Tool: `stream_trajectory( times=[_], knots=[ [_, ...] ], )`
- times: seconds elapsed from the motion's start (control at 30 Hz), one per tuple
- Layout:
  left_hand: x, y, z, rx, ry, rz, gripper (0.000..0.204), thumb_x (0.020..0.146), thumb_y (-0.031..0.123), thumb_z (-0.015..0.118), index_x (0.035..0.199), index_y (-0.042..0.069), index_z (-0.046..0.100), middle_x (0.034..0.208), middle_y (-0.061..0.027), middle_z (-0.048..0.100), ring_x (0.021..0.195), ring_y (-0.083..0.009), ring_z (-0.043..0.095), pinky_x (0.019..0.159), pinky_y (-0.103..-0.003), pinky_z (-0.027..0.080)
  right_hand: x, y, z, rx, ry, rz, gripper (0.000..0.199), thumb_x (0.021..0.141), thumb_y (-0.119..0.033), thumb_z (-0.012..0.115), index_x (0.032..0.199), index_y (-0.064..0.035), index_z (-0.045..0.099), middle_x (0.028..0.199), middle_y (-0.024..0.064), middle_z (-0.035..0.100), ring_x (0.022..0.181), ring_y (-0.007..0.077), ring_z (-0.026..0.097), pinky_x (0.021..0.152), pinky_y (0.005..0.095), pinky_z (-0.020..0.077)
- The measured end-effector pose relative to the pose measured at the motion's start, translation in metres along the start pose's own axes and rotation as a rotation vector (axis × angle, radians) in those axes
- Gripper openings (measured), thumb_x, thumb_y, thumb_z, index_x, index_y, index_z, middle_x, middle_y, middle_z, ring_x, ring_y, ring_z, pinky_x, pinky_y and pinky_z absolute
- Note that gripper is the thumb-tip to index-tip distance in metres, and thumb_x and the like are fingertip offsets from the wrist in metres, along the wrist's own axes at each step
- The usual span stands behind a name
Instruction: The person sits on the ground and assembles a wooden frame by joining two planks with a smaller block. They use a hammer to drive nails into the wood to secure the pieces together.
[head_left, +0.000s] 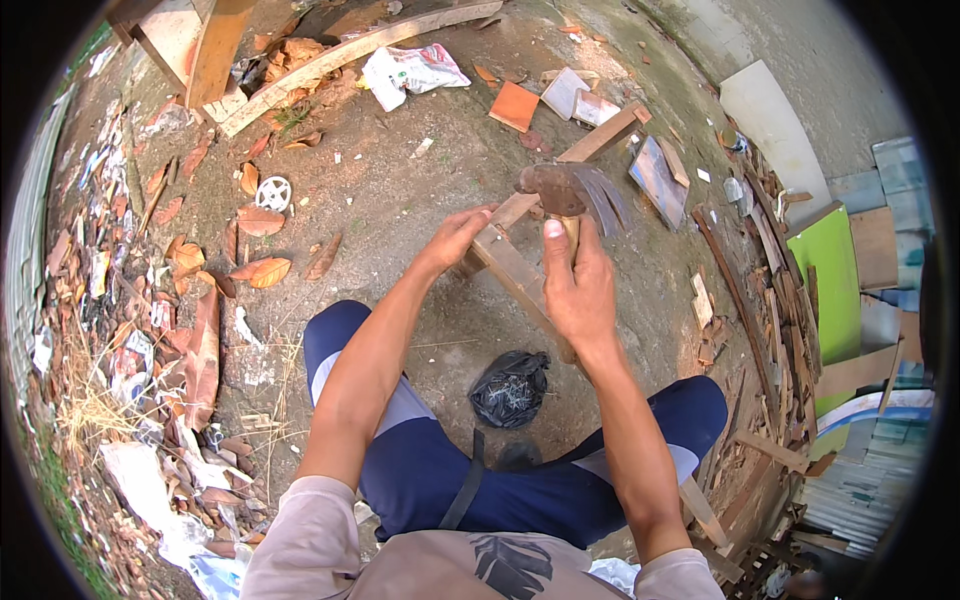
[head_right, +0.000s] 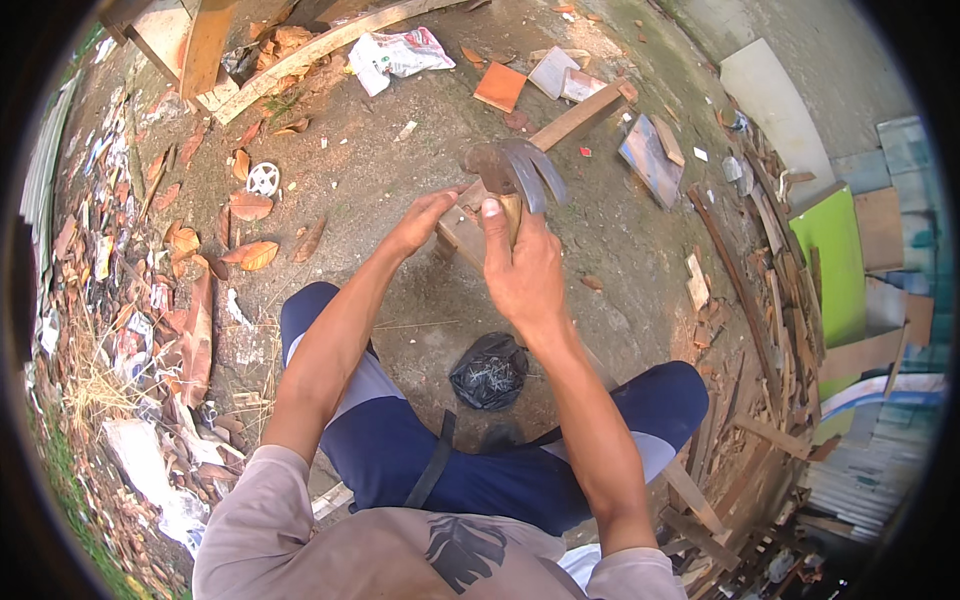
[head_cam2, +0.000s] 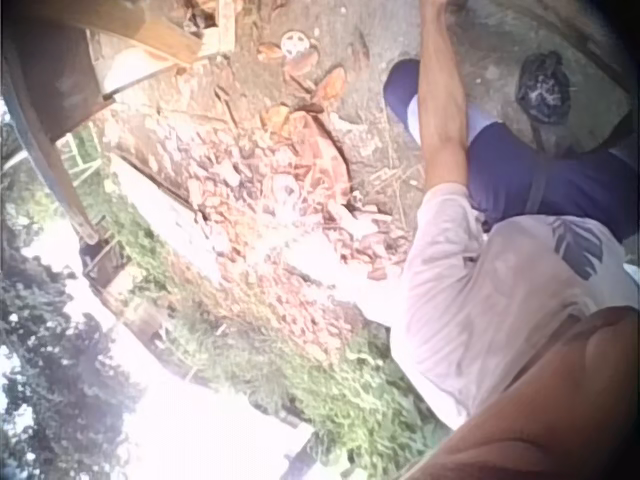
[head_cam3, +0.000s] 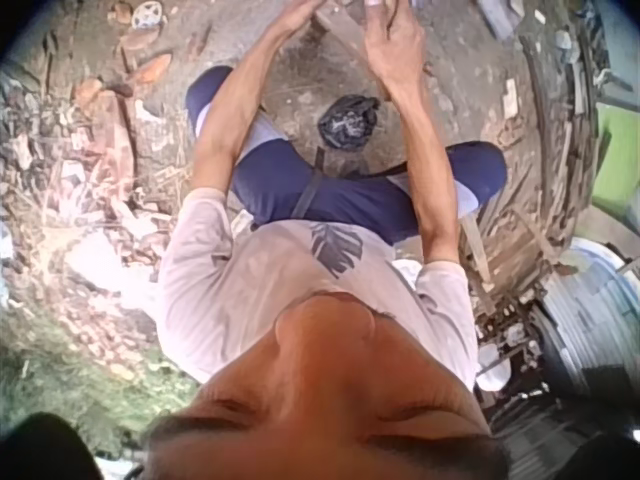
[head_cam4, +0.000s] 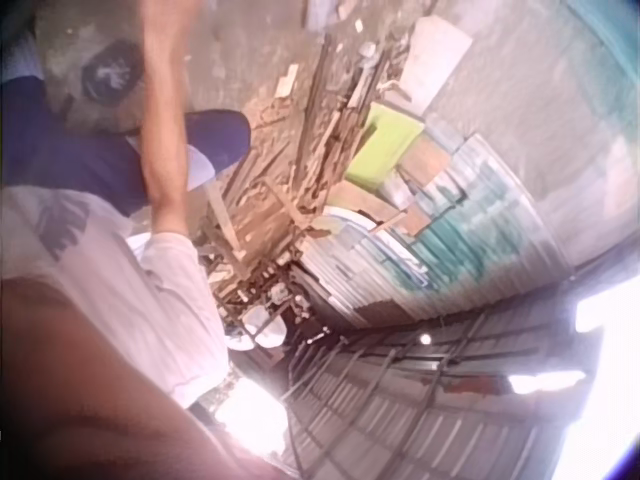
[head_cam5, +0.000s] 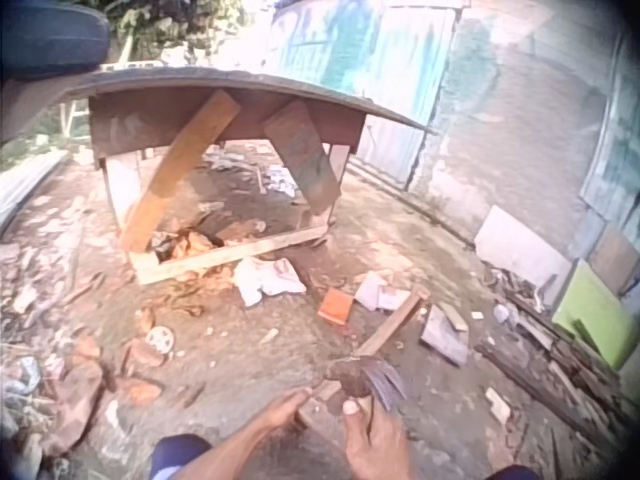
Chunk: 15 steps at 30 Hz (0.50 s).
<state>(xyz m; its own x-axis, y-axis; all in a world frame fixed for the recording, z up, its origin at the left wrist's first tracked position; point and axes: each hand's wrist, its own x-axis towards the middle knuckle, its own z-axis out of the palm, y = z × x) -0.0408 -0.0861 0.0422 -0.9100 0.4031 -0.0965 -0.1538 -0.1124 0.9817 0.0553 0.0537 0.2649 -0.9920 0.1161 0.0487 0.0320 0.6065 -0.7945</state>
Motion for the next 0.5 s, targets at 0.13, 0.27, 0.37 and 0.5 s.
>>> stream_trajectory(
  times=[0.13, 0.27, 0.37, 0.5],
  knots=[
    [0.000, 0.006, 0.009, -0.030, -0.008, -0.048, 0.056, 0.102, 0.042, 0.048, 0.135, -0.003, 0.058, 0.133, -0.0152, 0.061, 0.124, -0.0241, 0.054, 0.108, -0.036, 0.038, -0.004, 0.034, 0.017, -0.330, -0.218, 0.042, 0.037, 0.102, -0.031, 0.050, 0.121, 0.0017, 0.051, 0.085, 0.0351, 0.065, 0.082, 0.0551, 0.063, 0.070, 0.0569, 0.0488],
    [-0.004, 0.006, 0.005, -0.023, 0.028, -0.065, 0.058, 0.102, 0.043, 0.049, 0.136, -0.003, 0.057, 0.135, -0.0154, 0.060, 0.126, -0.0241, 0.053, 0.110, -0.036, 0.037, -0.004, -0.004, 0.002, -0.065, -0.050, 0.001, 0.039, 0.102, -0.033, 0.050, 0.119, 0.0020, 0.053, 0.087, 0.0335, 0.066, 0.083, 0.0511, 0.065, 0.070, 0.0544, 0.0487],
    [-0.001, 0.005, 0.008, -0.030, 0.046, -0.067, 0.059, 0.101, 0.044, 0.049, 0.135, -0.004, 0.057, 0.138, -0.0157, 0.058, 0.128, -0.0246, 0.051, 0.111, -0.035, 0.036, -0.004, -0.015, -0.007, 0.016, 0.035, -0.092, 0.043, 0.103, -0.037, 0.049, 0.116, 0.0031, 0.056, 0.089, 0.0315, 0.067, 0.085, 0.0458, 0.068, 0.073, 0.0504, 0.0483],
    [0.002, -0.005, 0.008, -0.110, 0.004, -0.020, 0.060, 0.101, 0.044, 0.050, 0.135, -0.004, 0.057, 0.141, -0.0170, 0.056, 0.131, -0.0257, 0.050, 0.112, -0.036, 0.035, -0.005, 0.036, 0.012, -0.252, -0.127, 0.072, 0.044, 0.102, -0.039, 0.050, 0.112, 0.0036, 0.057, 0.089, 0.0332, 0.066, 0.084, 0.0487, 0.065, 0.073, 0.0511, 0.0480]
  ],
)
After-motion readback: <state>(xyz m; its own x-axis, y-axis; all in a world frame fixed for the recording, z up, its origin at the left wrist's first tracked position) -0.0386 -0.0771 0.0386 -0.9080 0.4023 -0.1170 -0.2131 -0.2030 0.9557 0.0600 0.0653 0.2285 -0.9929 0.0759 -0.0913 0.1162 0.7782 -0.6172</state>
